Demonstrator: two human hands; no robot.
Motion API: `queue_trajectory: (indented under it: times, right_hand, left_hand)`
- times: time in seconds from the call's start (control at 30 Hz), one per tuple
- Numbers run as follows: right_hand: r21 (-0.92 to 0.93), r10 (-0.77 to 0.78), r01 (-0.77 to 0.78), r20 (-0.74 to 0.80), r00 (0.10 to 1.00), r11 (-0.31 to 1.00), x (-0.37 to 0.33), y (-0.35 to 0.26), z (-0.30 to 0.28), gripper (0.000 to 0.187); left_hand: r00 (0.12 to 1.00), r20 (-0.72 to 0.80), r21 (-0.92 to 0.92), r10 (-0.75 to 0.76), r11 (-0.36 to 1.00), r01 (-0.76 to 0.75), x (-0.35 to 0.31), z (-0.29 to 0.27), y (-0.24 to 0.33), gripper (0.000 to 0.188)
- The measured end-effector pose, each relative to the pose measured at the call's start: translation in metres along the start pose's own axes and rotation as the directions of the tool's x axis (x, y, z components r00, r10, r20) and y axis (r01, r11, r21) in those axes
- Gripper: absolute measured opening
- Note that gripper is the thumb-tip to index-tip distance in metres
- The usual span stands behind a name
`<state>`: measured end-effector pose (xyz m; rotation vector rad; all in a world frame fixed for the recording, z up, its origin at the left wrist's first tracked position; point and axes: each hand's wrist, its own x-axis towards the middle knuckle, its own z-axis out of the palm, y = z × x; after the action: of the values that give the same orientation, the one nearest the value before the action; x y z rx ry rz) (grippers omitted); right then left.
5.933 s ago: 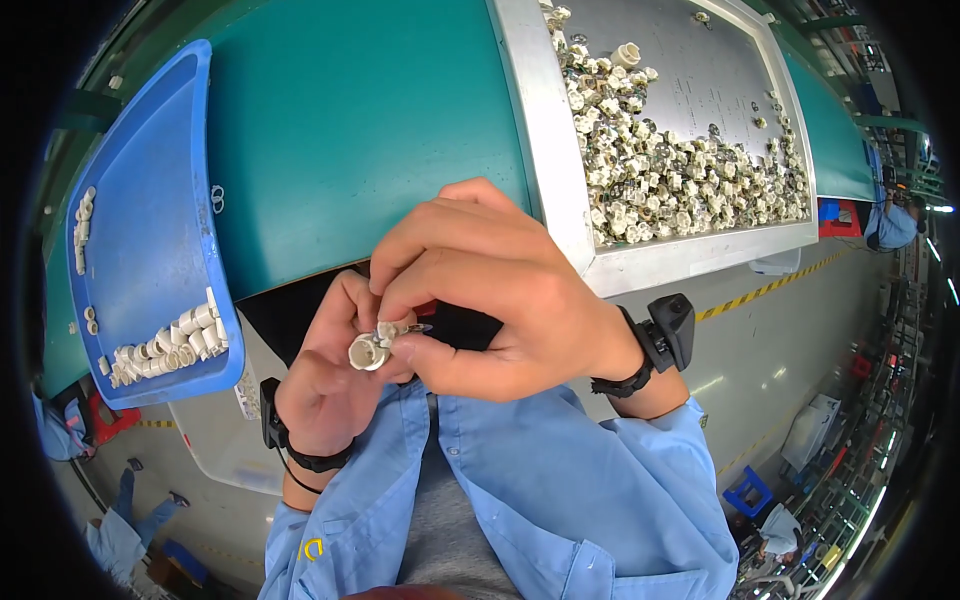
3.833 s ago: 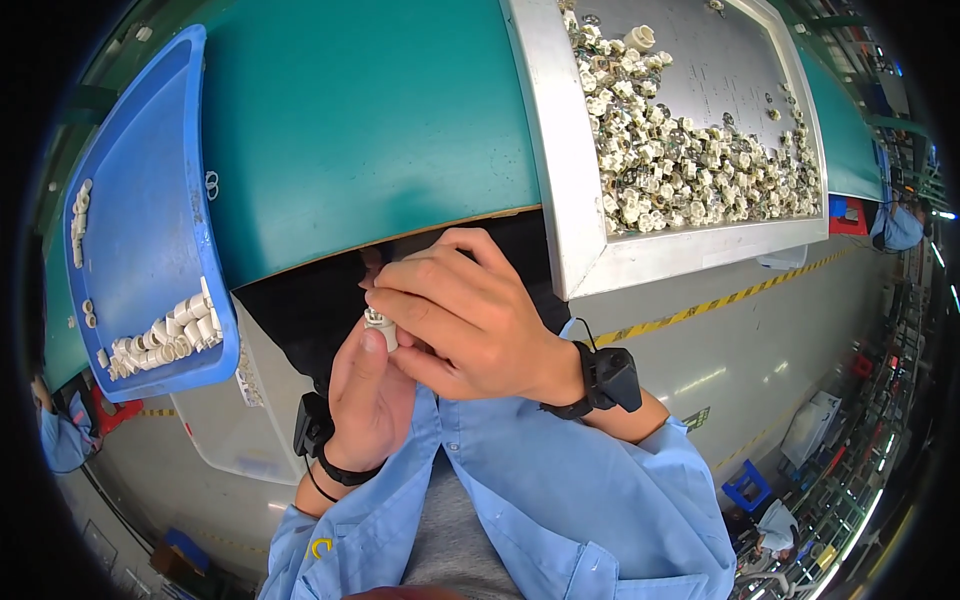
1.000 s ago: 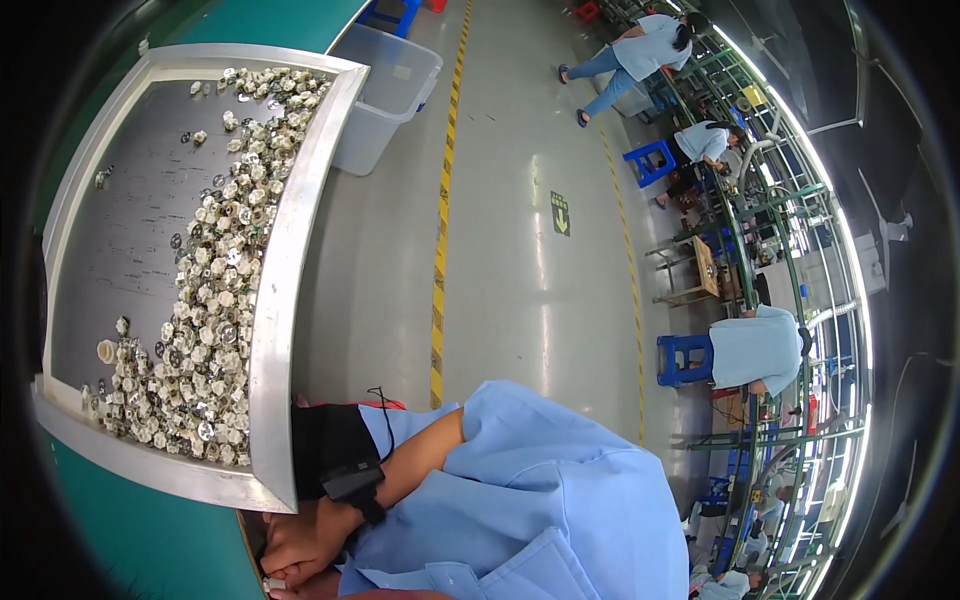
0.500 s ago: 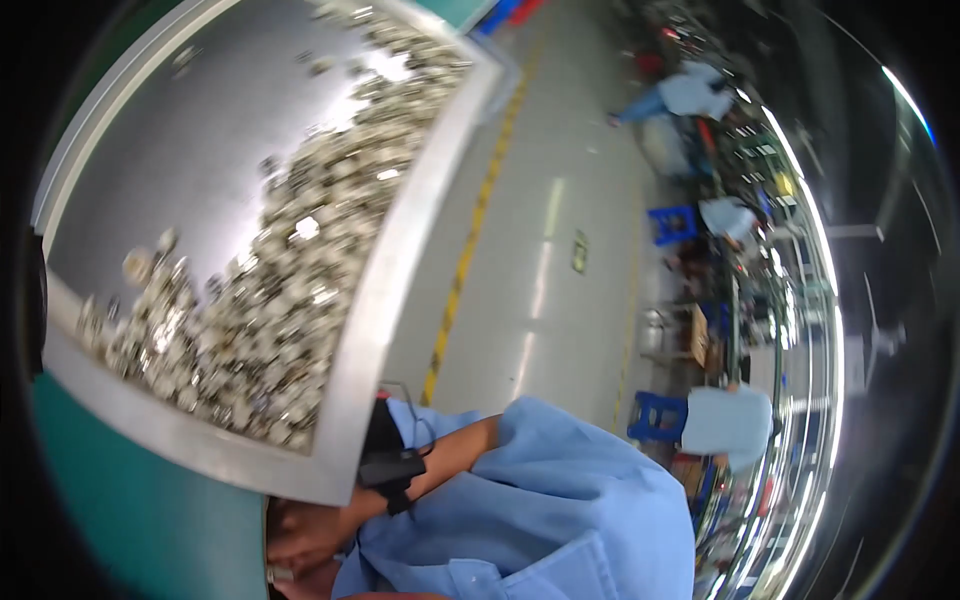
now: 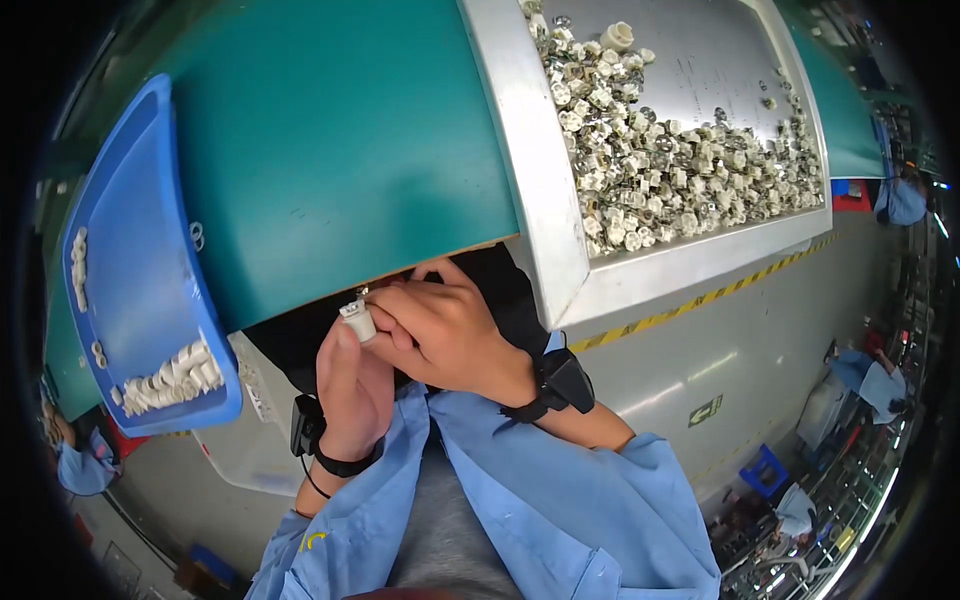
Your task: The person picks up a white plastic housing and a metal component from separate trays, inserts the metal component into the housing by hand, and places the assembled unit into a blue tray.
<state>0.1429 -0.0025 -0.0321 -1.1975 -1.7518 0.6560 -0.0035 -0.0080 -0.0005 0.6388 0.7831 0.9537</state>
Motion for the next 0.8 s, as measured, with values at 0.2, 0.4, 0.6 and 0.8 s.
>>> queue_trajectory:
  times: [0.2, 0.4, 0.6, 0.8]
  right_hand:
    - [0.018, -0.087, 0.087, -0.032, 0.996, 0.996, -0.009, -0.034, -0.002, 0.046]
    - [0.082, -0.19, 0.206, -0.172, 0.967, 0.975, -0.004, -0.073, -0.012, 0.037]
    - [-0.02, -0.407, 0.407, 0.007, 0.913, 0.913, -0.012, -0.089, -0.03, 0.037]
    - [0.157, -0.357, 0.336, 0.126, 0.926, 0.929, -0.015, -0.114, -0.045, 0.029]
  left_hand:
    - [0.98, 0.199, -0.09, -0.003, 0.996, 0.022, -0.031, -0.004, 0.013, 0.044]
    - [0.938, 0.337, -0.096, 0.083, 0.994, -0.053, -0.06, -0.004, 0.021, 0.043]
    - [0.971, 0.204, -0.029, 0.12, 0.993, -0.117, -0.092, -0.006, 0.016, 0.042]
    - [0.962, 0.214, 0.087, 0.17, 0.978, -0.192, -0.104, -0.002, 0.017, 0.043]
